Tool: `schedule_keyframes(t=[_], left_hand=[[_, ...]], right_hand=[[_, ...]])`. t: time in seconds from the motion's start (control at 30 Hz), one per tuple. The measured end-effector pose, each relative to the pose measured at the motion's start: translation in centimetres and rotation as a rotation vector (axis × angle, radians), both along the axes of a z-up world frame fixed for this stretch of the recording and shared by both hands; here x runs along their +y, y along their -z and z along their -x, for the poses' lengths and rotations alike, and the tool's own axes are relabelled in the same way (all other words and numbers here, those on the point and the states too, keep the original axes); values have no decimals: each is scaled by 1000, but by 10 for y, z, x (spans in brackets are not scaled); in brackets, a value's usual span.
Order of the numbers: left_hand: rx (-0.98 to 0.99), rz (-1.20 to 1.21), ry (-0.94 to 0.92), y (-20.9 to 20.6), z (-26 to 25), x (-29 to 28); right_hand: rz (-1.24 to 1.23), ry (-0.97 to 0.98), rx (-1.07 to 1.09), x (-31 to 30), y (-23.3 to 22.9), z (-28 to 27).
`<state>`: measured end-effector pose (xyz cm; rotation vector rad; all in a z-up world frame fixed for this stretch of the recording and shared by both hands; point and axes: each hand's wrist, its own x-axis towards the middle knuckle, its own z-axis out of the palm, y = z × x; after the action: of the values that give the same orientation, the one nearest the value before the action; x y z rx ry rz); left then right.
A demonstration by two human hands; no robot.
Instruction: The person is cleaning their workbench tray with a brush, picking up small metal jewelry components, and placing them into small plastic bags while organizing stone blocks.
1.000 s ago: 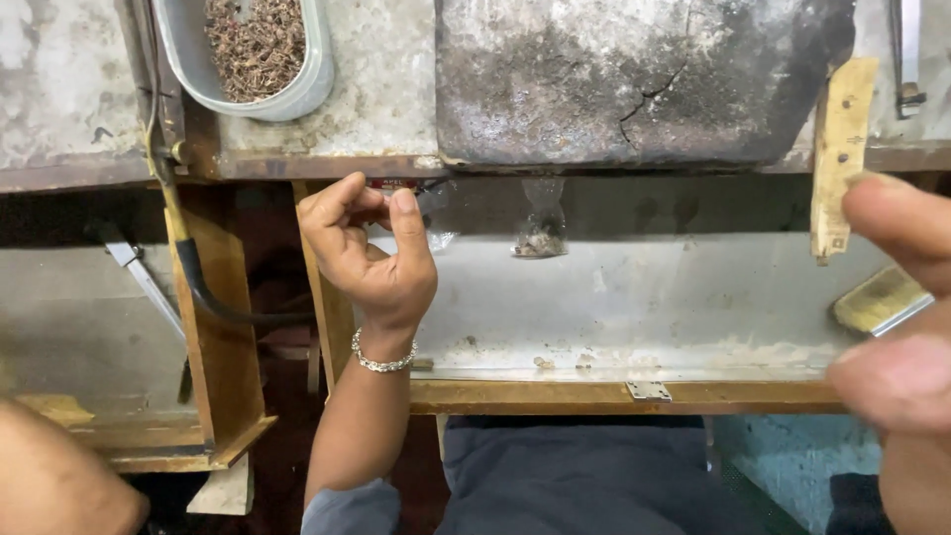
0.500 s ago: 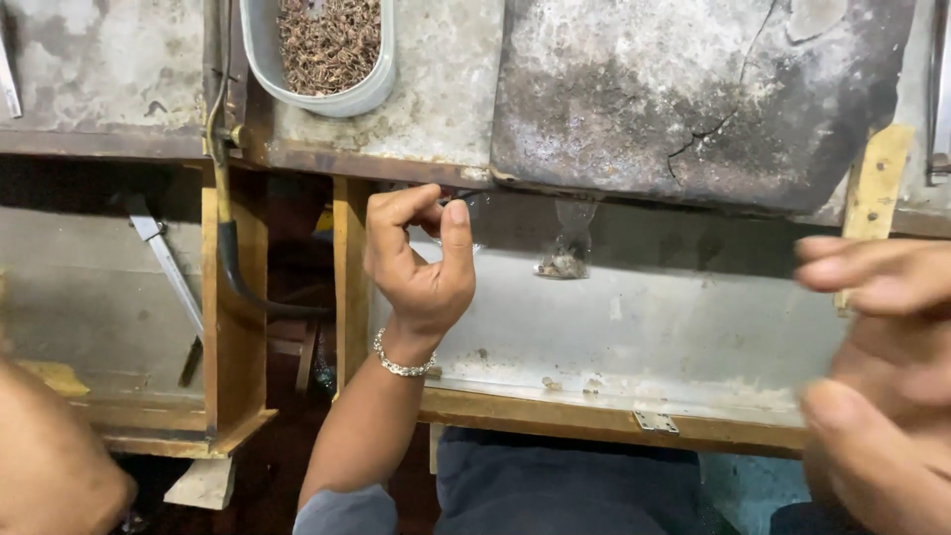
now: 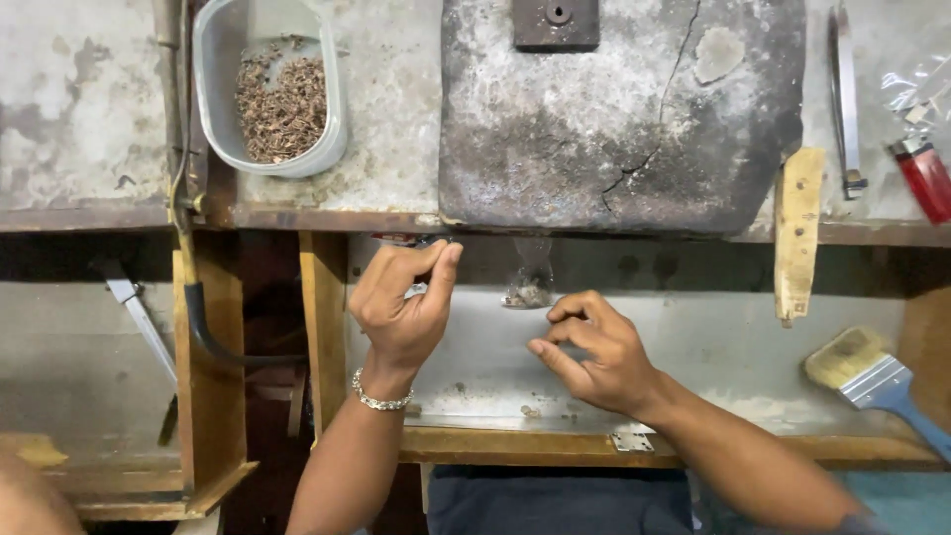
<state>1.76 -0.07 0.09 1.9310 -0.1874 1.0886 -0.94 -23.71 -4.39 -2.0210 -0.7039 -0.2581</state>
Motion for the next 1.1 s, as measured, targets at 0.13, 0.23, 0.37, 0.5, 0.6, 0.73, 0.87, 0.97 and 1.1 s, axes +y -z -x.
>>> schedule_keyframes(t=[0.13,0.23,0.37,0.5,0.6,0.73,0.87,0.97,1.1], left_hand=[[49,-16,-11,7,2,1],[48,-3,-16,10,3,2],[58,10,-18,16,2,4],[60,17,-21,15,2,4],[68,21,-31,12,1,4],[84,34,-22,14,0,5],[100,36,-16,14,0,5],[100,30,-20,15,0,6],[106,35,-11,13,0,6]], right_hand=[[-12,-12,32,4,-5,-1],[4,20,39,2,-5,-5],[22,84,26,-3,-2,-14],[42,112,67,-8,-4,-17],[34,133,79,-10,0,-20],[11,139,146,-10,-2,-18],[102,101,148,-10,-4,-16],[160,86,107,-7,-14,-20],[176,94,92,-9,-2,-21]])
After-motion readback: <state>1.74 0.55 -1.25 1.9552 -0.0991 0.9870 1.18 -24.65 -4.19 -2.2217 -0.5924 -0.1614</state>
